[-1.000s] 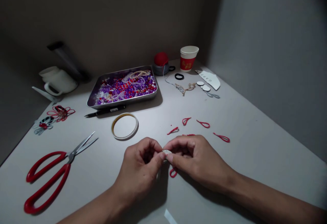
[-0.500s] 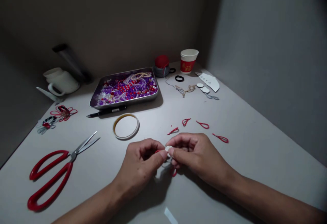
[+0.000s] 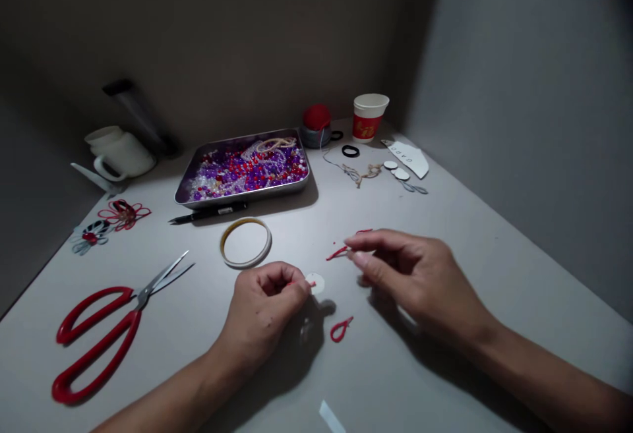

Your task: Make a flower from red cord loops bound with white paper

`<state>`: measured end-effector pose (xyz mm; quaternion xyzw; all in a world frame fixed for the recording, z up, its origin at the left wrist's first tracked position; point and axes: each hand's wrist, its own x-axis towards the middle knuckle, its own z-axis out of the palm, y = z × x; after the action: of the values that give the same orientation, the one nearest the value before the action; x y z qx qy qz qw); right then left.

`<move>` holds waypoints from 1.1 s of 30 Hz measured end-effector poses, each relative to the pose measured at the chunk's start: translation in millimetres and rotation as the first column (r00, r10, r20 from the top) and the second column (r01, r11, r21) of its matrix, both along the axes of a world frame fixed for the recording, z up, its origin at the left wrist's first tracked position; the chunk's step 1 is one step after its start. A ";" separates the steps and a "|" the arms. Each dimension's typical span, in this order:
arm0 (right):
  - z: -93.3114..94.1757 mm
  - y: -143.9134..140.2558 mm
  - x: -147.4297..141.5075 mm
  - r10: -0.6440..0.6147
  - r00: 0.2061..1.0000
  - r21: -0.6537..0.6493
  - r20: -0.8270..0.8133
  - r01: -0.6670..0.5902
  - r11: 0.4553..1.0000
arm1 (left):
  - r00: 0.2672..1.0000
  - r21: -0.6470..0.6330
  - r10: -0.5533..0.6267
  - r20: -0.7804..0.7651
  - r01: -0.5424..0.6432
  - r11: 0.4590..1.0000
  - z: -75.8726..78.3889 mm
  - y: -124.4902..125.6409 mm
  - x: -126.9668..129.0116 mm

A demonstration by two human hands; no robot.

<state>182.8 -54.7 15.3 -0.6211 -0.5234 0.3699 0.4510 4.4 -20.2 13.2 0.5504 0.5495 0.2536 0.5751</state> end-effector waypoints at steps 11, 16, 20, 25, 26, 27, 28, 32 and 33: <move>6.2 -6.8 7.1 0.533 0.683 -0.110 0.500 -0.560 0.821 | 0.999 0.025 0.032 0.038 -0.033 0.999 -3.0 -0.4 -1.2; 0.8 -9.1 -0.7 0.549 0.601 -0.171 0.581 -0.569 0.804 | 0.999 0.024 0.033 0.040 -0.034 0.999 -1.9 -0.5 -1.0; 5.1 -4.5 11.8 0.432 0.686 -0.085 0.585 -0.478 0.874 | 0.996 0.023 0.058 0.075 -0.060 0.998 -5.5 -1.2 -3.9; 5.0 -6.1 10.7 0.532 0.554 -0.210 0.641 -0.540 0.815 | 0.989 0.042 0.061 0.133 -0.067 0.997 -8.9 -0.9 -5.1; 4.5 -6.7 9.0 0.554 0.528 -0.233 0.644 -0.555 0.799 | 0.989 0.040 0.062 0.138 -0.068 0.997 -9.1 -0.8 -4.8; 4.1 -7.1 7.6 0.572 0.508 -0.250 0.644 -0.567 0.785 | 0.988 0.037 0.067 0.141 -0.073 0.997 -9.1 -0.9 -4.4; 3.9 -7.3 7.0 0.584 0.497 -0.259 0.642 -0.576 0.775 | 0.987 0.032 0.073 0.146 -0.079 0.996 -9.1 -0.9 -4.2; 4.7 -5.4 10.3 0.573 0.548 -0.230 0.610 -0.570 0.789 | 0.980 0.024 0.097 0.172 -0.103 0.994 -10.2 -1.2 -4.8; 4.7 -4.5 11.5 0.559 0.587 -0.209 0.585 -0.557 0.804 | 0.979 0.018 0.103 0.179 -0.107 0.994 -11.0 -1.2 -5.5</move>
<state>194.3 -59.2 20.0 -0.5119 -0.8086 0.2673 0.1128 -1.1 -21.5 2.2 0.5037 0.5209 0.3392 0.6000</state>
